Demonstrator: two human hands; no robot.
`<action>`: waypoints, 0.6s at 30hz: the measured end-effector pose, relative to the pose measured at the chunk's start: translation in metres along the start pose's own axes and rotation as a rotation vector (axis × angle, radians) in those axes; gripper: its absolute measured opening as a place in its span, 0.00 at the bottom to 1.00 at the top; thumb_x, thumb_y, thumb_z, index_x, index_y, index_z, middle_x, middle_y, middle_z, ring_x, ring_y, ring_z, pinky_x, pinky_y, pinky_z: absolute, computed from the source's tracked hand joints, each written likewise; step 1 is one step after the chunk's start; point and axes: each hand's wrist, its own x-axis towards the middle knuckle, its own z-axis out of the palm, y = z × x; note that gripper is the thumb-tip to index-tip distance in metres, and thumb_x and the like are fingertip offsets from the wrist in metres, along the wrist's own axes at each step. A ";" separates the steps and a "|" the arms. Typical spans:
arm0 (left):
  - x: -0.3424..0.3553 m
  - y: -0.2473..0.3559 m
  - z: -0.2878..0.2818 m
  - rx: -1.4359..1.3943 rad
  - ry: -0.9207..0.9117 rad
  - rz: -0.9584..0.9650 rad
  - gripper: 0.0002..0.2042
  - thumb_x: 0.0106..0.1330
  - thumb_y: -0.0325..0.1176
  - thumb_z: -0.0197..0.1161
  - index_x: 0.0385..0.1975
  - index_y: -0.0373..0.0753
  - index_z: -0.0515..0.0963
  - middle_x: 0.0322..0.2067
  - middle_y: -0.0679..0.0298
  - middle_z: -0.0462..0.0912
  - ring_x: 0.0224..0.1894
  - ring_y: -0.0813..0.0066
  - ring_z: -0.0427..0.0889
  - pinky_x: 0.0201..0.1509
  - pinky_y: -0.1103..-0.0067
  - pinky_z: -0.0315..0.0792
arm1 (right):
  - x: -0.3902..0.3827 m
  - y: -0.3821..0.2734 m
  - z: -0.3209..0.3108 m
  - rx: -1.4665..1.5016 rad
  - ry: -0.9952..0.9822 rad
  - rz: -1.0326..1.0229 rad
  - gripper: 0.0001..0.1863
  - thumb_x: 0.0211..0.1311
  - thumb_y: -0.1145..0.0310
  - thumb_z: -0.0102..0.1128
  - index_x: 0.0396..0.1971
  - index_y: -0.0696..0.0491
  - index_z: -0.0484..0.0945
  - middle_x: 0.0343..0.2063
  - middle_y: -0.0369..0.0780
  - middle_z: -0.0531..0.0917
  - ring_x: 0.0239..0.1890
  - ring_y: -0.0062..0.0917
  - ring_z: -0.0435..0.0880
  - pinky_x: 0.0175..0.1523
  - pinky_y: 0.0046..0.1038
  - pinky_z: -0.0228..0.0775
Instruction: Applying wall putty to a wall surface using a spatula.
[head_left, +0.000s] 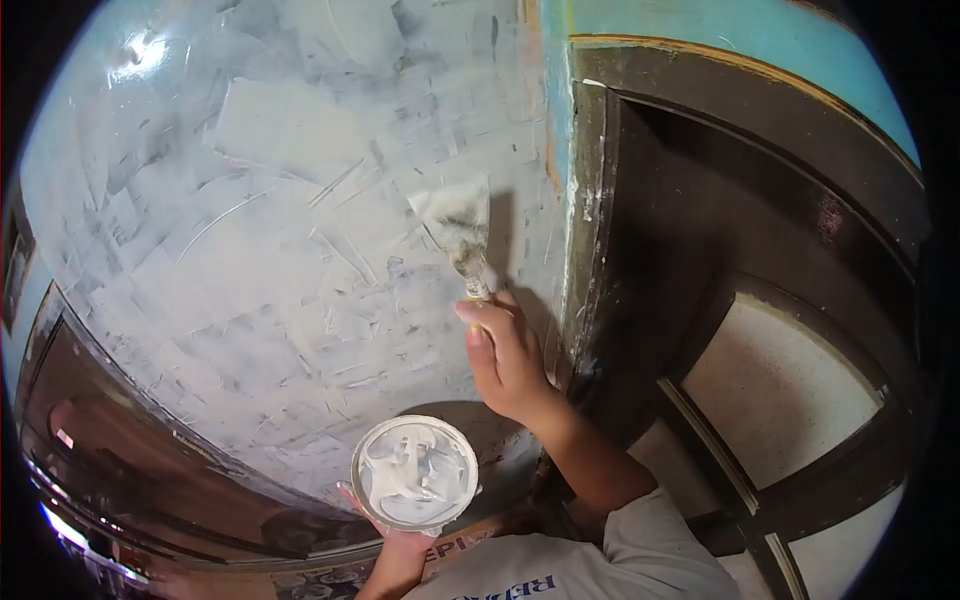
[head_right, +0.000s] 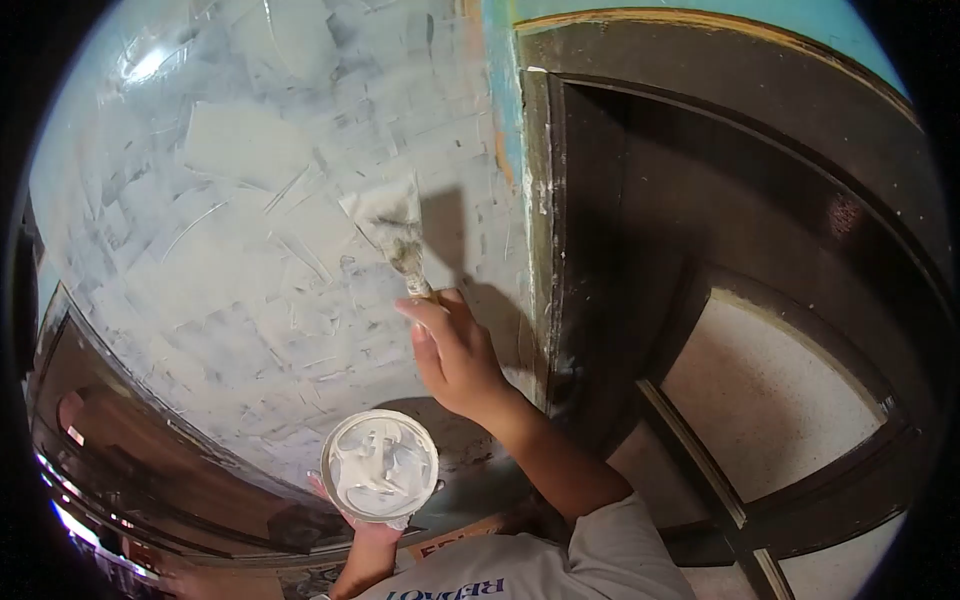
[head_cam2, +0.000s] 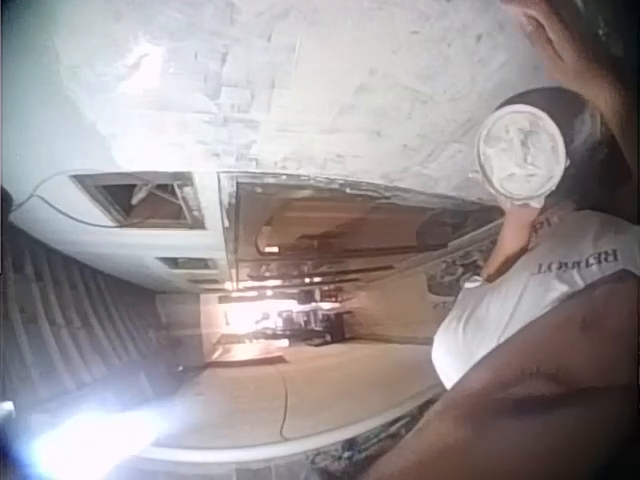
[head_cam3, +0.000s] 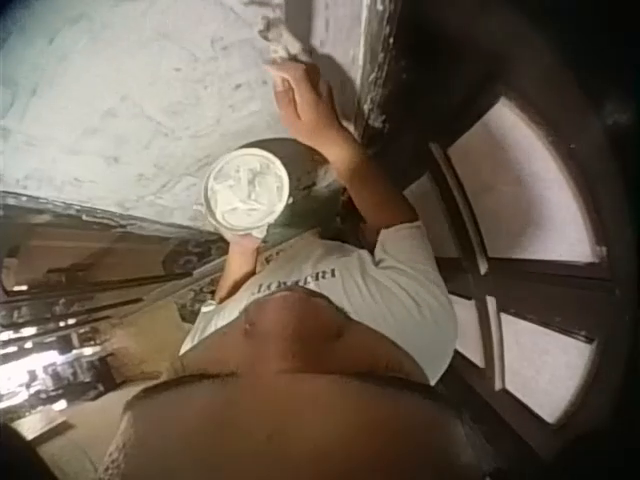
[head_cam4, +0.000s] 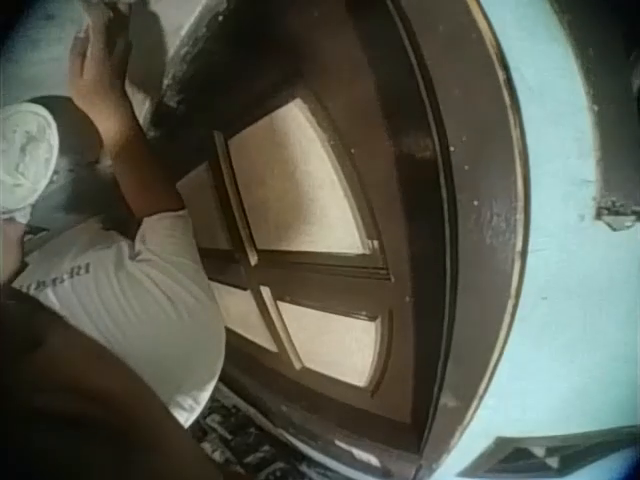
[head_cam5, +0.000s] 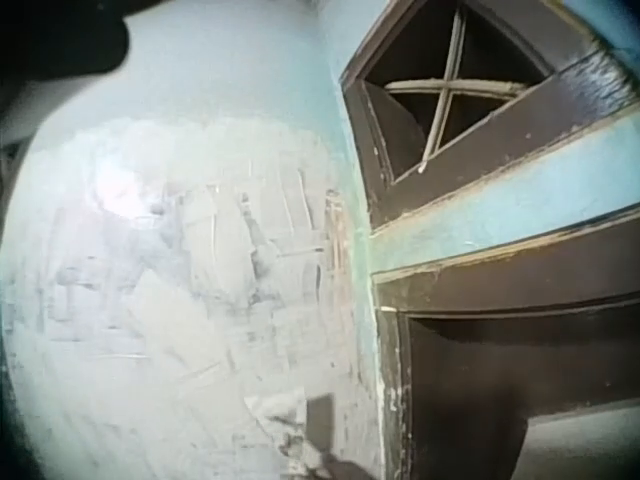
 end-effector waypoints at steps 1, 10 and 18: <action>-0.001 0.002 0.000 -0.002 -0.009 0.002 0.44 0.65 0.76 0.39 0.75 0.53 0.54 0.75 0.60 0.53 0.73 0.49 0.58 0.72 0.43 0.54 | 0.009 -0.004 0.001 -0.084 -0.043 -0.042 0.16 0.67 0.78 0.51 0.53 0.52 0.73 0.41 0.48 0.77 0.35 0.44 0.80 0.39 0.37 0.74; -0.025 0.031 -0.017 -0.034 -0.119 0.014 0.44 0.65 0.75 0.39 0.75 0.53 0.54 0.75 0.60 0.53 0.73 0.49 0.57 0.73 0.44 0.54 | -0.121 0.017 0.000 -0.061 -0.268 0.259 0.13 0.66 0.82 0.50 0.48 0.54 0.75 0.40 0.48 0.75 0.34 0.37 0.77 0.42 0.32 0.71; -0.039 0.044 -0.014 -0.019 -0.074 0.053 0.45 0.64 0.76 0.39 0.75 0.52 0.54 0.74 0.60 0.54 0.73 0.49 0.58 0.72 0.43 0.54 | -0.021 -0.021 0.022 -0.095 -0.217 0.077 0.11 0.67 0.77 0.51 0.48 0.55 0.73 0.39 0.49 0.75 0.37 0.46 0.78 0.42 0.36 0.73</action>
